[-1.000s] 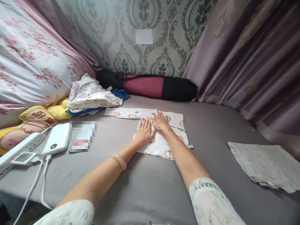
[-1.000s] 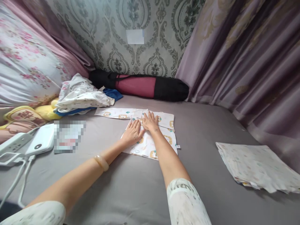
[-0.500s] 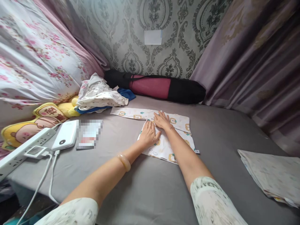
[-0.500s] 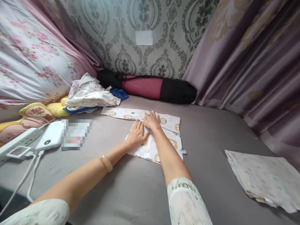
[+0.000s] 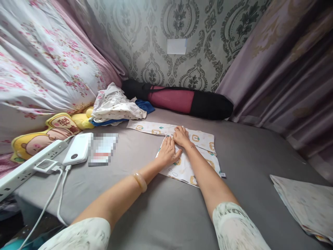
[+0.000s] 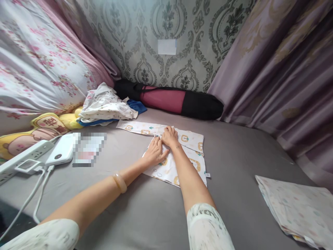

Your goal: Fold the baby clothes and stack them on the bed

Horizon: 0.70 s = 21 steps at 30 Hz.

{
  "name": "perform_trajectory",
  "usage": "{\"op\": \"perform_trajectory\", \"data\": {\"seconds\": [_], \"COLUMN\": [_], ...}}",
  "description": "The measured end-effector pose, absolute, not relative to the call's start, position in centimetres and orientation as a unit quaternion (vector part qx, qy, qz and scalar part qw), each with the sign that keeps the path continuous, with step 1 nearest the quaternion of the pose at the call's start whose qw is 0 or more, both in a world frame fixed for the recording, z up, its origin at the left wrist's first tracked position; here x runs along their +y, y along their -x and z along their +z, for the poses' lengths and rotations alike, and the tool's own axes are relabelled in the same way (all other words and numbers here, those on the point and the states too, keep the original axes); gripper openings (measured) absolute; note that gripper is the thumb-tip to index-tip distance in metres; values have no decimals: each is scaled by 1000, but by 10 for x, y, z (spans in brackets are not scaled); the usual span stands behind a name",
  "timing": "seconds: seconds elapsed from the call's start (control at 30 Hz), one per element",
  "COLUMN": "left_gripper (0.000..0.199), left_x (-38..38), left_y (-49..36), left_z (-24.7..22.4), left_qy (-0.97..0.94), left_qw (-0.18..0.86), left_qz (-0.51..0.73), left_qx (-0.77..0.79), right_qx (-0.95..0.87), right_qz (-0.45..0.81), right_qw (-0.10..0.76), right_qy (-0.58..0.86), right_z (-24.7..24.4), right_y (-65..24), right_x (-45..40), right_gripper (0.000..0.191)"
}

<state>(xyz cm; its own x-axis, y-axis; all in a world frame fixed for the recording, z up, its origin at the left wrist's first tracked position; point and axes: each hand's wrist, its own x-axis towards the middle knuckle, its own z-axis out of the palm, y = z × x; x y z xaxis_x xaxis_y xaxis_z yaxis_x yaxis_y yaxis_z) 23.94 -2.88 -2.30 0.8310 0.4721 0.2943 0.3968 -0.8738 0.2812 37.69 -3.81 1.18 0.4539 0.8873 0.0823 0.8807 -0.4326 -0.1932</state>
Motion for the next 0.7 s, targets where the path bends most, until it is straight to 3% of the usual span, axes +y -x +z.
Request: {"op": "perform_trajectory", "data": {"seconds": [0.2, 0.33, 0.53, 0.7], "left_gripper": [42, 24, 28, 40], "left_x": [-18, 12, 81, 122], "left_y": [-242, -237, -204, -177], "left_z": [-11, 3, 26, 33], "left_qy": [-923, -840, -757, -696], "left_qw": [231, 352, 225, 157], "left_qz": [196, 236, 283, 240], "left_qx": [239, 340, 544, 658], "right_qx": [-513, -516, -502, -503], "right_qz": [33, 35, 94, 92], "right_qw": [109, 147, 121, 105], "right_qy": [851, 843, 851, 853], "right_z": [20, 17, 4, 1], "right_y": [-371, -364, -356, -354], "right_x": [-29, -14, -2, -2], "right_gripper": [47, 48, 53, 57]}}
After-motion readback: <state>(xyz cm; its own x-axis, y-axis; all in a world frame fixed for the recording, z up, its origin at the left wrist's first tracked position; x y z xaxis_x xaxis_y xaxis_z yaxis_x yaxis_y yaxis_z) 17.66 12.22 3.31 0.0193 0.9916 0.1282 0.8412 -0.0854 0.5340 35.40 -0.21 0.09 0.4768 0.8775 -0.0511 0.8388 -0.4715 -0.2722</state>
